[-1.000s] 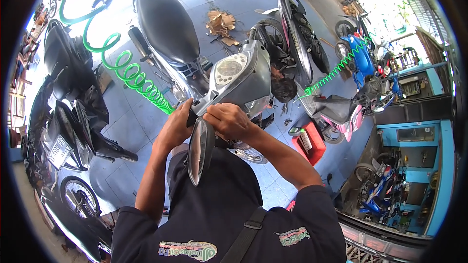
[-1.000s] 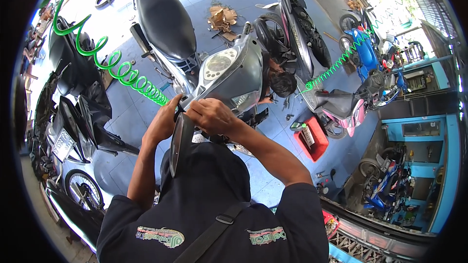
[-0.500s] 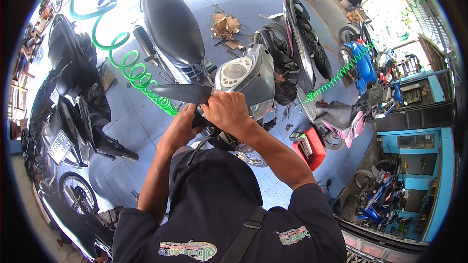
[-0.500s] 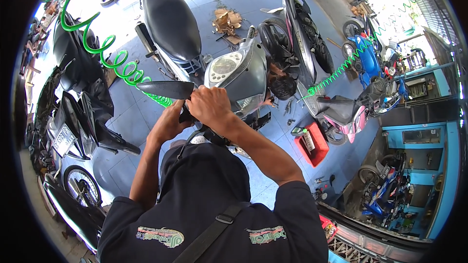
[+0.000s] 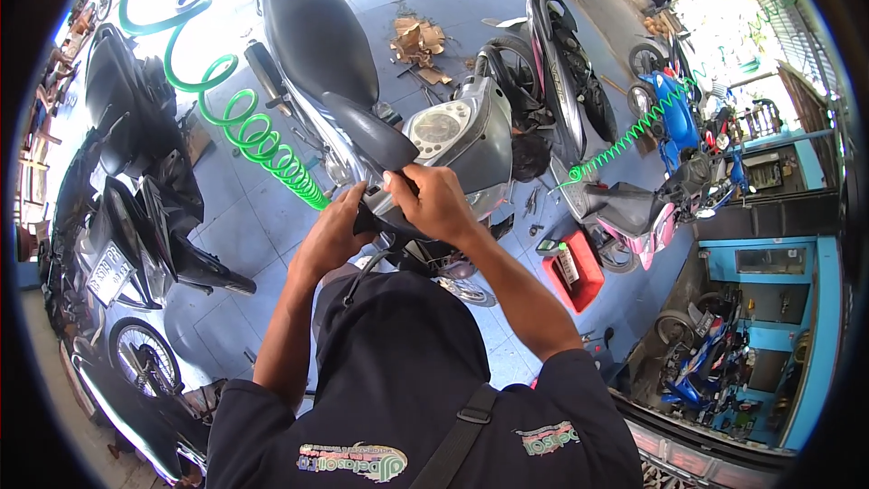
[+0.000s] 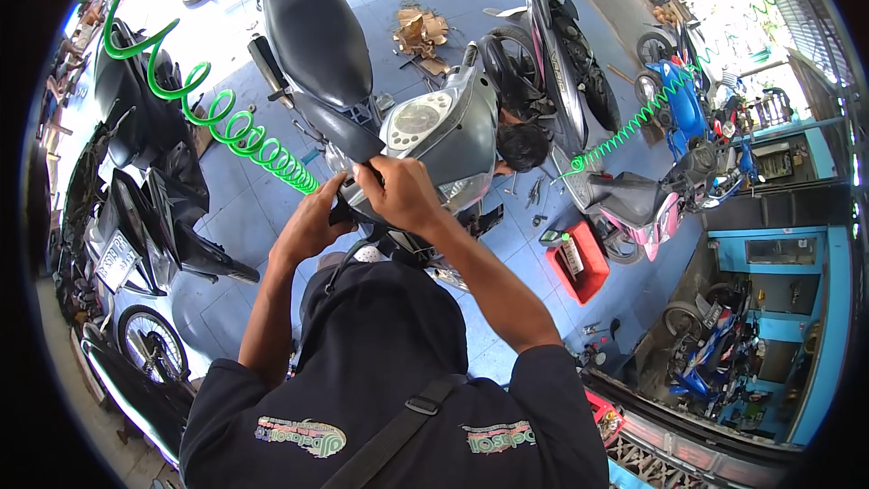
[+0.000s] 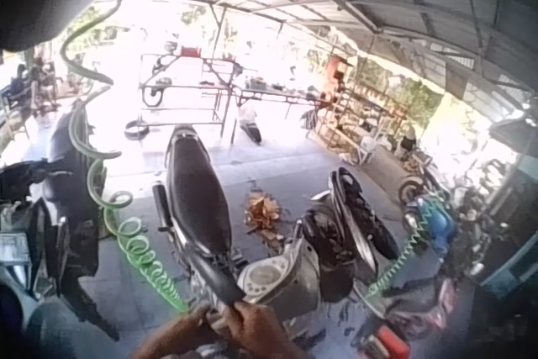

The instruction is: Installing a rearview mirror on a motorcycle.

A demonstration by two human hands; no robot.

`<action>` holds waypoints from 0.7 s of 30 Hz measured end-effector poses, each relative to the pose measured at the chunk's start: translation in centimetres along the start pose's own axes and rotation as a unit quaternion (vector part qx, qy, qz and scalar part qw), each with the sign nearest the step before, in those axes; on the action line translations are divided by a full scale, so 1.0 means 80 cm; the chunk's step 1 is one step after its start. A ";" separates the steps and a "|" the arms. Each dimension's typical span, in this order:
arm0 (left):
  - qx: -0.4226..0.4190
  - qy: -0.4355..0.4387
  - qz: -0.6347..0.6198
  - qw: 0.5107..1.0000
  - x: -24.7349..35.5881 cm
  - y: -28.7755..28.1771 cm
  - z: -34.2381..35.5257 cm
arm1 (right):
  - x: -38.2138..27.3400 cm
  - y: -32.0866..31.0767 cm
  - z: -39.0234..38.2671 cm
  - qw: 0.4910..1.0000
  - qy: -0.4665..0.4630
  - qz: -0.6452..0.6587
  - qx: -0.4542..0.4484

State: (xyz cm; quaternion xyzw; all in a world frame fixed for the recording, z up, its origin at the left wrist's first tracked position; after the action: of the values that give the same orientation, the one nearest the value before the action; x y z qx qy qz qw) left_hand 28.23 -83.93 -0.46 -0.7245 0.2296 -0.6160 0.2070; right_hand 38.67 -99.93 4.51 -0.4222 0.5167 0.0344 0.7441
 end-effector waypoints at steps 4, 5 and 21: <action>0.005 0.020 0.021 1.000 -0.002 0.000 -0.002 | 0.011 0.003 -0.004 0.972 0.129 0.175 0.083; 0.009 0.026 0.019 0.999 -0.003 -0.001 -0.003 | 0.010 0.000 -0.009 0.928 0.249 0.273 0.036; 0.000 -0.008 0.019 1.000 0.000 -0.004 0.001 | 0.031 0.000 -0.048 0.813 0.278 0.505 0.081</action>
State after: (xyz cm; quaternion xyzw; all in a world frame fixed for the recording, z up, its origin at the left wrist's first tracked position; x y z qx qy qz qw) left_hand 28.33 -83.63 -0.28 -0.7252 0.2412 -0.6060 0.2208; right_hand 36.98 -103.46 2.10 -0.0316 0.8430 0.2439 0.4784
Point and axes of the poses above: each hand's wrist, its own z-axis towards the middle knuckle, its own y-axis out of the palm, x = y × z, the point moved 3 cm from there along z, towards the middle knuckle, and after that the axes turned 2 degrees about z, right-handed, at the moved point
